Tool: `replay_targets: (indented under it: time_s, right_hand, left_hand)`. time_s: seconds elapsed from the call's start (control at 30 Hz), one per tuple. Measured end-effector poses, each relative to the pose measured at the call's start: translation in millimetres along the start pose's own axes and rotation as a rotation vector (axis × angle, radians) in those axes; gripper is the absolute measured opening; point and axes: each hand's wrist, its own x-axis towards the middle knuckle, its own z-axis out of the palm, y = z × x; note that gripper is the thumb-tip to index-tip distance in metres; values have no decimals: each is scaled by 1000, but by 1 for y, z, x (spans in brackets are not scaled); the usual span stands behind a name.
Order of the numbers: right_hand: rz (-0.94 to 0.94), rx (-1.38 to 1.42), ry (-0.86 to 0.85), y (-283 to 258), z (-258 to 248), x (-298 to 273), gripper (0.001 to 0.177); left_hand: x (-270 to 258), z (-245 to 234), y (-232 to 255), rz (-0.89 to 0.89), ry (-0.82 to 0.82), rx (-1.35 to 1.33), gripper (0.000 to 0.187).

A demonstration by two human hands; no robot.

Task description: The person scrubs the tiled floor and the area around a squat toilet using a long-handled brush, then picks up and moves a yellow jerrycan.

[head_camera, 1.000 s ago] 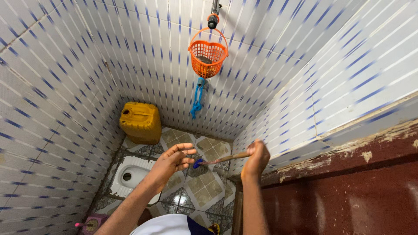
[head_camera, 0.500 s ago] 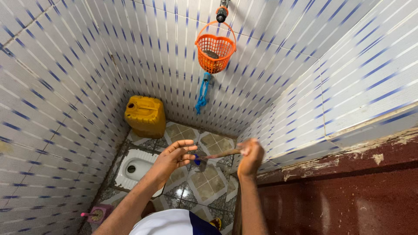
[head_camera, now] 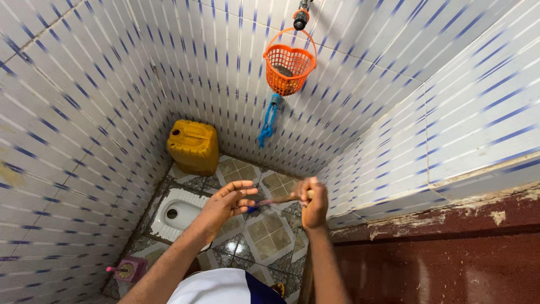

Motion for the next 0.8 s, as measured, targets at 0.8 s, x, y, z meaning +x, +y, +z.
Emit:
replay_targets:
  time_s: [0.8]
  right_hand:
    - [90, -191, -92, -18, 58, 8, 37]
  left_hand:
    - [-3, -5, 6, 7, 20, -11, 35]
